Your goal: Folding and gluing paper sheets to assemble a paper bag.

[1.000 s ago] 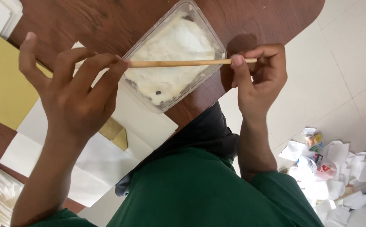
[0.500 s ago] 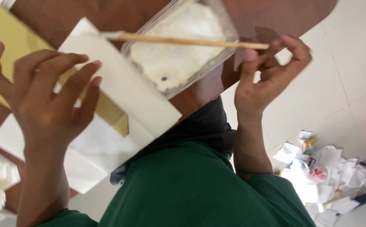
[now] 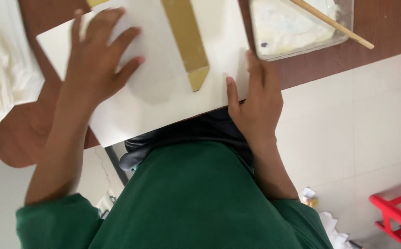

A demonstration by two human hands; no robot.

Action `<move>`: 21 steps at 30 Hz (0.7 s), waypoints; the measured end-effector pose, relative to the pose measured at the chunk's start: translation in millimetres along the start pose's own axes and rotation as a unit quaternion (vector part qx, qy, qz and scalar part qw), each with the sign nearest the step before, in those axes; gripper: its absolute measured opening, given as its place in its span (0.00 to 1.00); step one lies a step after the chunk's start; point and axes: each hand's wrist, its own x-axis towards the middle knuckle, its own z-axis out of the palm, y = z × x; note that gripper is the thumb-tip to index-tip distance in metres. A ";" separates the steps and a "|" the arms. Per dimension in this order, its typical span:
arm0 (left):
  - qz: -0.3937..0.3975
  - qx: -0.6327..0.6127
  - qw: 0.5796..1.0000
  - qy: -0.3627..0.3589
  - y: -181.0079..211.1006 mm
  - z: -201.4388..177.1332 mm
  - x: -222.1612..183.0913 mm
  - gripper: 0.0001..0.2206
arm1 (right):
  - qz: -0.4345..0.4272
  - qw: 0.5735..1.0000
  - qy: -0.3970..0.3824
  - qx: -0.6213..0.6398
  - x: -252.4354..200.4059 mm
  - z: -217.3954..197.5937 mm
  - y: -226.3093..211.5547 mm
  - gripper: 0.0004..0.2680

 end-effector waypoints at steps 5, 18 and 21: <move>0.054 0.072 0.996 0.020 -12.6 13.0 3.5 0.21 | 0.076 0.982 -0.092 -0.145 -13.6 12.7 -7.4 0.23; 0.057 0.072 0.989 0.116 -26.9 35.7 8.0 0.22 | 0.117 0.974 -0.169 0.099 28.9 -9.2 -59.8 0.08; 0.066 0.057 0.987 0.134 -26.7 32.7 3.5 0.20 | 0.124 0.972 -0.161 0.119 45.4 -3.6 -58.5 0.12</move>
